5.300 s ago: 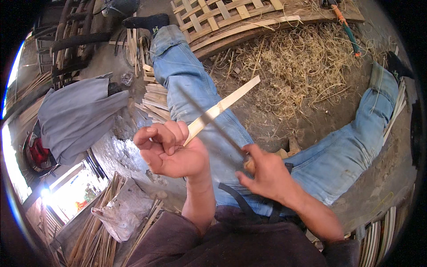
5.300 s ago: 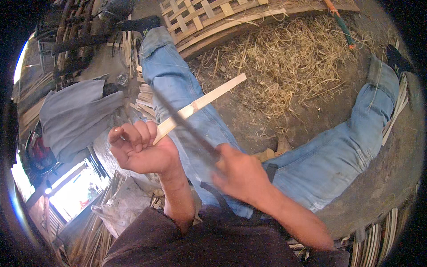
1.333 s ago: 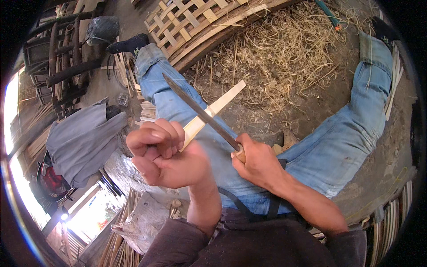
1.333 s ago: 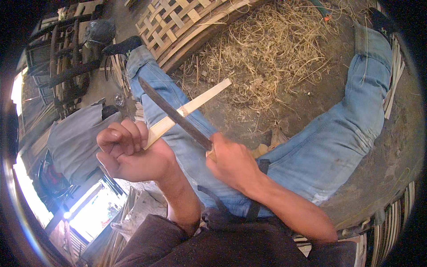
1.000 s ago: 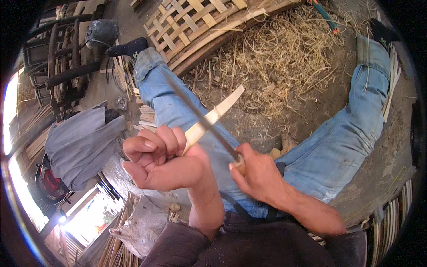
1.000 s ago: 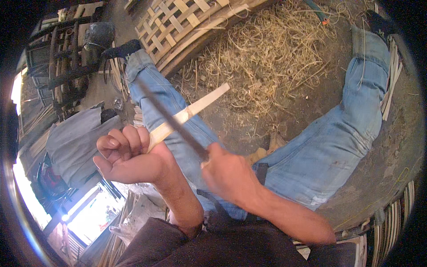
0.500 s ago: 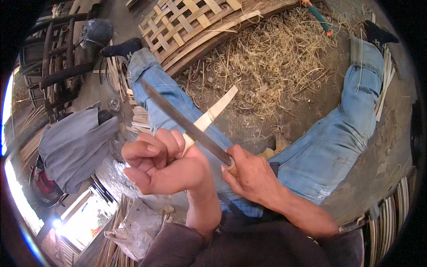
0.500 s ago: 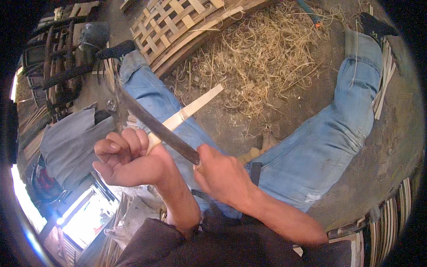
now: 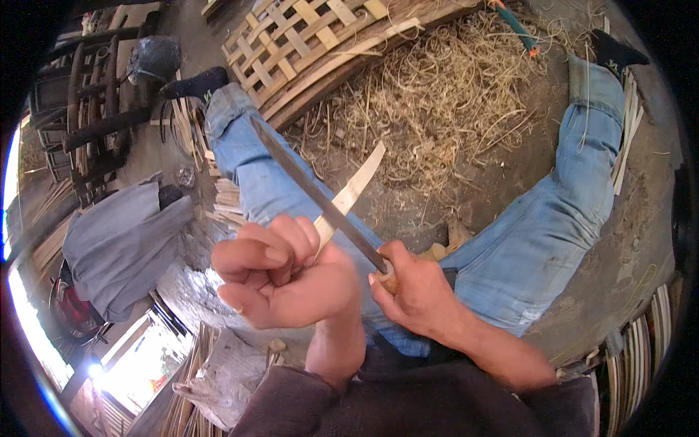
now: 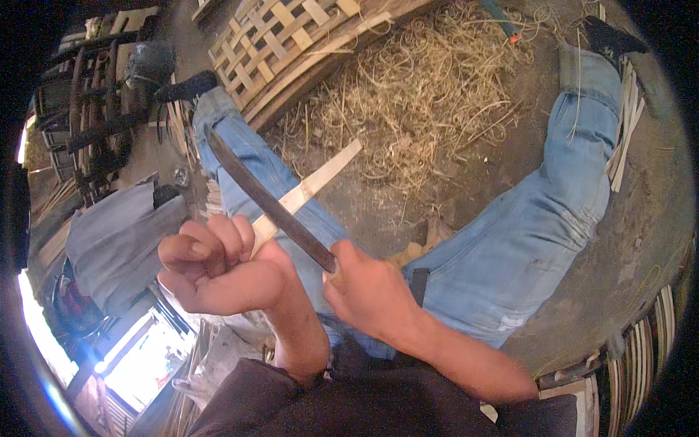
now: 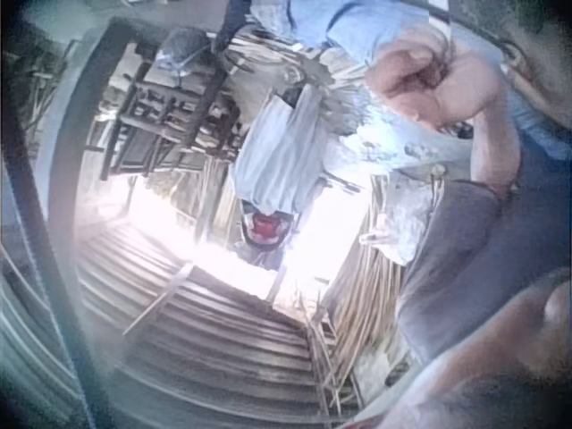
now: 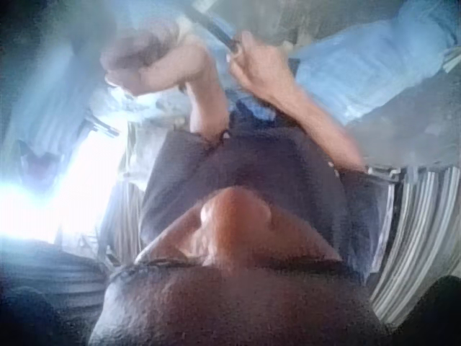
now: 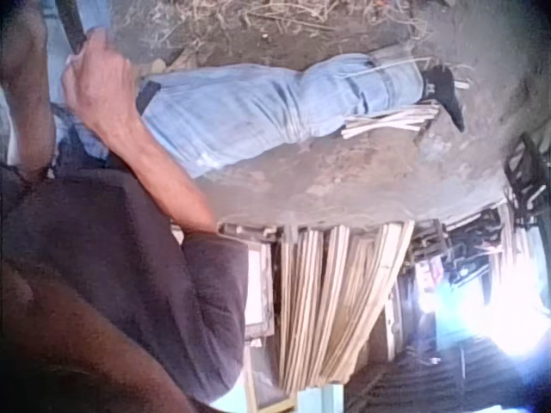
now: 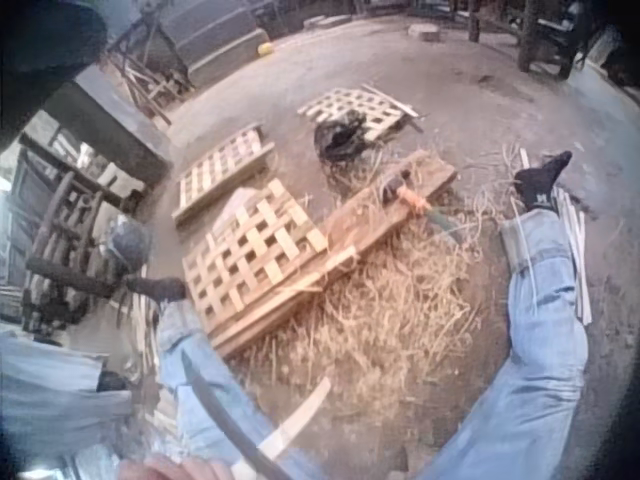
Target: The person sits on the floor and uses a knife to shave and shape a thin wooden strip. They repeatedly scrape the surface, rotate the strip, and inspect the edges while working.
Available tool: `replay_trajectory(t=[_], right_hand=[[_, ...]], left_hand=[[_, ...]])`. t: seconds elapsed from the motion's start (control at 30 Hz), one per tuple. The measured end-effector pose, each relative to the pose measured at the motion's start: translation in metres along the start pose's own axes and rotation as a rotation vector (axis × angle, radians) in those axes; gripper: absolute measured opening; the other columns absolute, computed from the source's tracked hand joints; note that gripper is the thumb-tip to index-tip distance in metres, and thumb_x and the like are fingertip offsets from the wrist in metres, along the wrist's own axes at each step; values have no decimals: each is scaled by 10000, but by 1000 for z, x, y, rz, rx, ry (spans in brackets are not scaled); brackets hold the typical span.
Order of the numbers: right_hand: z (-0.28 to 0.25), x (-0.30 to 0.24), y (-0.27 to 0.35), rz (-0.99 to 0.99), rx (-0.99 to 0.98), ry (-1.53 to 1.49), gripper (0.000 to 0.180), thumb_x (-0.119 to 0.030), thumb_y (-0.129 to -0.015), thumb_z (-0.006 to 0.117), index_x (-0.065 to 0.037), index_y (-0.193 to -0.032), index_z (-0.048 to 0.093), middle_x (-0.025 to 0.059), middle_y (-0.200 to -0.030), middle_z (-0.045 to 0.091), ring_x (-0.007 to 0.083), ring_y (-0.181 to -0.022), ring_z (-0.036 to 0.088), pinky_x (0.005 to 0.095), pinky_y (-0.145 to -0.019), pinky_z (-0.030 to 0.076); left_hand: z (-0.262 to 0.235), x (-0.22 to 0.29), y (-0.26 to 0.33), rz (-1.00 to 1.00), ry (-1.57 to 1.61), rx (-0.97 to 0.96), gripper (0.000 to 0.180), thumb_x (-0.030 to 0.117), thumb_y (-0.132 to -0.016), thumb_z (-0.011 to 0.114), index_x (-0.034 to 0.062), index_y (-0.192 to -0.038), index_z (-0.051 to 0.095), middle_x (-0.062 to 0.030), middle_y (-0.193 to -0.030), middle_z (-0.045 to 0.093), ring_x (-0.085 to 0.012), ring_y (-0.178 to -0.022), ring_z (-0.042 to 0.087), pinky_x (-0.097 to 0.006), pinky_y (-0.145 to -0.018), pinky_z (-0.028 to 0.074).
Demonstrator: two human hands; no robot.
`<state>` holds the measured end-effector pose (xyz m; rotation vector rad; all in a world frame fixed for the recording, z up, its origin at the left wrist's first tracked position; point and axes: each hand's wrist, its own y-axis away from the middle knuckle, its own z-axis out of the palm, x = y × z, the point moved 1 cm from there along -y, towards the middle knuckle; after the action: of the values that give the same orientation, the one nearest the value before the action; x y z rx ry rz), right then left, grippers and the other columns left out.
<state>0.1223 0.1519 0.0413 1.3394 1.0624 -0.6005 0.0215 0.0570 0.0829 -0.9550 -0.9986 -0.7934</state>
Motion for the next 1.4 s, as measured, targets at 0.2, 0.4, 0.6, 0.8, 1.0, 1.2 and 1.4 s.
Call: replay_trajectory(t=[0.2,0.4,0.6,0.8,1.0,1.2,1.4], right_hand=[[-3,-4,-1,25,-124,-44,355,-199,-858,611,34,-1105,509,320,-804,637,496,-815,636,558,-736,514],[-5,19,-12,70,-144,-86,409,-205,-849,606,48,-1156,511,338,-811,634,488,-829,639,547,-752,524],[-8,32,-18,26,-48,-78,316,-176,-843,668,7,-1063,532,256,-789,642,452,-772,645,473,-677,507],[0,40,-24,166,24,28,362,-165,-834,672,48,-1088,526,257,-786,644,432,-783,664,464,-686,515],[1,1,-9,-54,-6,-77,387,-169,-833,681,26,-1111,495,233,-708,618,433,-693,644,465,-619,503],[0,-11,-8,-49,-124,-154,330,-193,-858,630,20,-1084,517,282,-796,639,480,-776,631,524,-695,515],[13,12,-18,-55,-84,-199,325,-175,-853,639,13,-1086,514,276,-806,641,466,-771,637,511,-684,518]], left_hand=[[-17,2,-3,54,-26,18,521,527,-989,418,87,-718,349,18,-547,244,-60,-398,160,-253,-379,97],[-23,1,-2,51,2,-39,524,533,-990,418,100,-709,327,20,-535,234,-55,-394,156,-241,-376,105],[-24,2,-3,40,106,-117,507,500,-997,435,97,-709,323,12,-553,253,-53,-397,168,-238,-378,118],[-15,3,-1,16,65,-6,474,476,-1016,378,96,-734,352,14,-554,246,-62,-403,168,-238,-384,124],[-19,2,-4,-19,47,21,447,446,-1027,316,101,-763,421,13,-539,256,-77,-409,168,-242,-377,139],[-18,6,-9,-59,61,88,430,429,-1025,320,111,-754,422,18,-535,256,-76,-409,170,-236,-375,146],[-17,4,-14,-78,41,166,386,380,-1014,330,125,-741,426,21,-530,249,-70,-409,173,-226,-366,137]])
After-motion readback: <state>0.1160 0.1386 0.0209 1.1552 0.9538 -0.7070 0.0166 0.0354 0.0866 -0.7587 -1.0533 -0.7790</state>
